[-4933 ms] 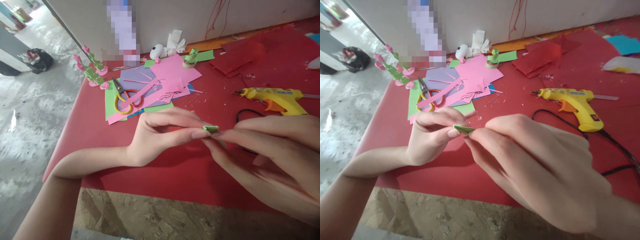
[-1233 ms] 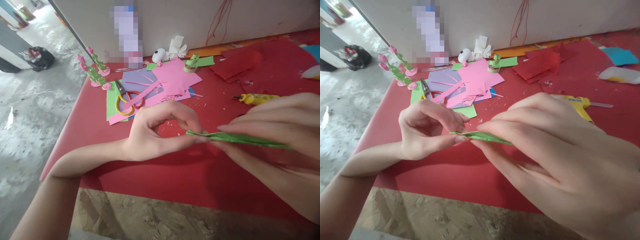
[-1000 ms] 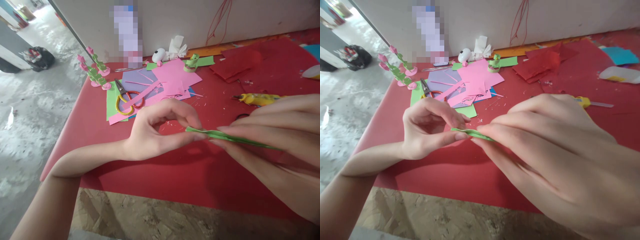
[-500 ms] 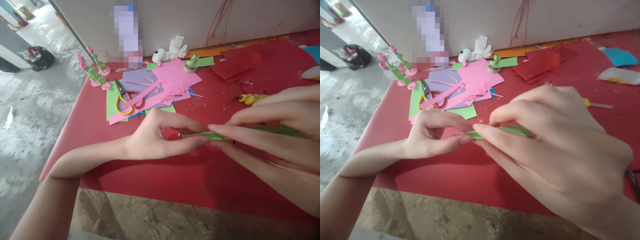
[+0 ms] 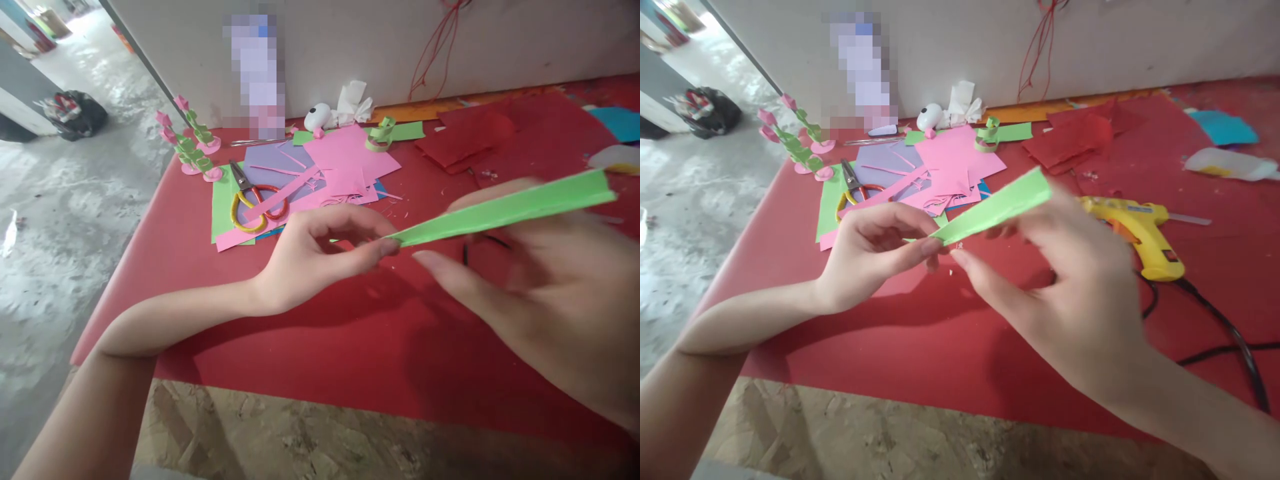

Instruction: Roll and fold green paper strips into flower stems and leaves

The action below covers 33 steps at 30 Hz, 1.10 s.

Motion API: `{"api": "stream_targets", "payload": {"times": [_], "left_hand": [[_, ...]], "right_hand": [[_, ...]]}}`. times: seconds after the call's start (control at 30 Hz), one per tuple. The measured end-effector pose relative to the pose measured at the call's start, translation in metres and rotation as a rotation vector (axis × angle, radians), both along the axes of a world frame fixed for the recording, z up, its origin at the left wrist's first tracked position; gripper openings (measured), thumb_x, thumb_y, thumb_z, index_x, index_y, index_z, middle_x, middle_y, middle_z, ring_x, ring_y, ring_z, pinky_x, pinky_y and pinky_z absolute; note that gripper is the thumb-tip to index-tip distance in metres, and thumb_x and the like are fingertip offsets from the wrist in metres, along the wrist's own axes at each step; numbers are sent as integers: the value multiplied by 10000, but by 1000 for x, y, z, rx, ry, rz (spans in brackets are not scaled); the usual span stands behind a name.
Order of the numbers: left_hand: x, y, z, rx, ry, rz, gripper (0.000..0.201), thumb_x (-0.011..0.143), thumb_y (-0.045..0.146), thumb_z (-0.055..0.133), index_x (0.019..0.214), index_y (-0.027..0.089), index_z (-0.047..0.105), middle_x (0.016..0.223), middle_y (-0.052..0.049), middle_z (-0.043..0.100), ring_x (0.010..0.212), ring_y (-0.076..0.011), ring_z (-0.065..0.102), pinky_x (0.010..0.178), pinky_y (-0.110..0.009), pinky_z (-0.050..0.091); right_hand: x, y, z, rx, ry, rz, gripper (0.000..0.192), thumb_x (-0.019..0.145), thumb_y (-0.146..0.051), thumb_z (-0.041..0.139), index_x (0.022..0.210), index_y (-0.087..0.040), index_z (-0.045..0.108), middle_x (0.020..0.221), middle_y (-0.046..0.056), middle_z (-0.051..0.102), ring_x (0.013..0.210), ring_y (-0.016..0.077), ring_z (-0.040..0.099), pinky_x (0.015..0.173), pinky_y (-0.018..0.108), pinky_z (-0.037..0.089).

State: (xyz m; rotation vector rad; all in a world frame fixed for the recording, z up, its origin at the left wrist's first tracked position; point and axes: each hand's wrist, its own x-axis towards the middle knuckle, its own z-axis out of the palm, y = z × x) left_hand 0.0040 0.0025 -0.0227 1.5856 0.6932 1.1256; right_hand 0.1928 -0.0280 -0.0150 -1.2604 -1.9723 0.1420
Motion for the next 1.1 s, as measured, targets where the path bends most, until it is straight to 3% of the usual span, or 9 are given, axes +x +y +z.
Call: {"api": "stream_targets", "payload": {"times": [0.13, 0.37, 0.5, 0.6, 0.77, 0.93, 1.1], "left_hand": [[0, -1, -4, 97, 99, 35, 40, 764, 163, 648, 752, 127, 658, 730, -11, 699, 611, -53, 630, 544, -128, 536], [-1, 2, -8, 422, 138, 107, 63, 760, 144, 659, 779, 95, 694, 689, -26, 703, 582, -42, 607, 513, -115, 510], [0, 4, -11, 536, 106, 121, 47, 759, 120, 659, 775, 93, 694, 674, -22, 690, 560, -32, 580, 491, -120, 477], [0, 3, -14, 595, 116, 112, 84, 767, 154, 659, 834, 112, 686, 716, -18, 685, 569, -34, 557, 477, -134, 463], [-1, 2, -17, 727, 188, 79, 202, 779, 147, 647, 968, 77, 663, 812, -42, 665, 672, -54, 582, 577, -170, 509], [-6, 3, -15, 802, 272, 16, 205, 805, 98, 610, 996, 33, 648, 857, -81, 666, 745, -63, 610, 665, -171, 530], [-6, 1, -16, 915, 313, 39, 199, 838, 65, 542, 1003, 19, 644, 864, -103, 679, 713, -81, 621, 616, -186, 516]], "right_hand": [[-14, 2, -3, -159, 81, 33, 189, 801, -371, 591, 686, -224, 621, 642, -40, 611, 604, 90, 547, 561, 233, 456], [-15, 3, -1, -414, 352, -5, 214, 703, -395, 648, 612, -201, 667, 643, -13, 627, 537, 89, 527, 407, 198, 385], [-17, 2, 1, -563, 527, 7, 145, 640, -342, 693, 608, -201, 679, 621, -15, 599, 547, 84, 514, 415, 189, 380], [-18, 3, -2, -642, 653, 35, 83, 631, -315, 697, 639, -232, 696, 628, -30, 603, 583, 84, 549, 487, 190, 449], [-17, 4, -5, -777, 796, 135, 59, 648, -296, 671, 693, -292, 709, 653, -43, 604, 610, 80, 559, 615, 221, 516], [-21, 4, -2, -899, 863, 196, 60, 635, -263, 623, 593, -274, 663, 573, -42, 531, 574, 79, 505, 600, 225, 496], [-22, 2, -5, -966, 865, 124, 96, 630, -265, 622, 550, -222, 589, 572, -31, 489, 582, 84, 453, 528, 216, 416]]}}
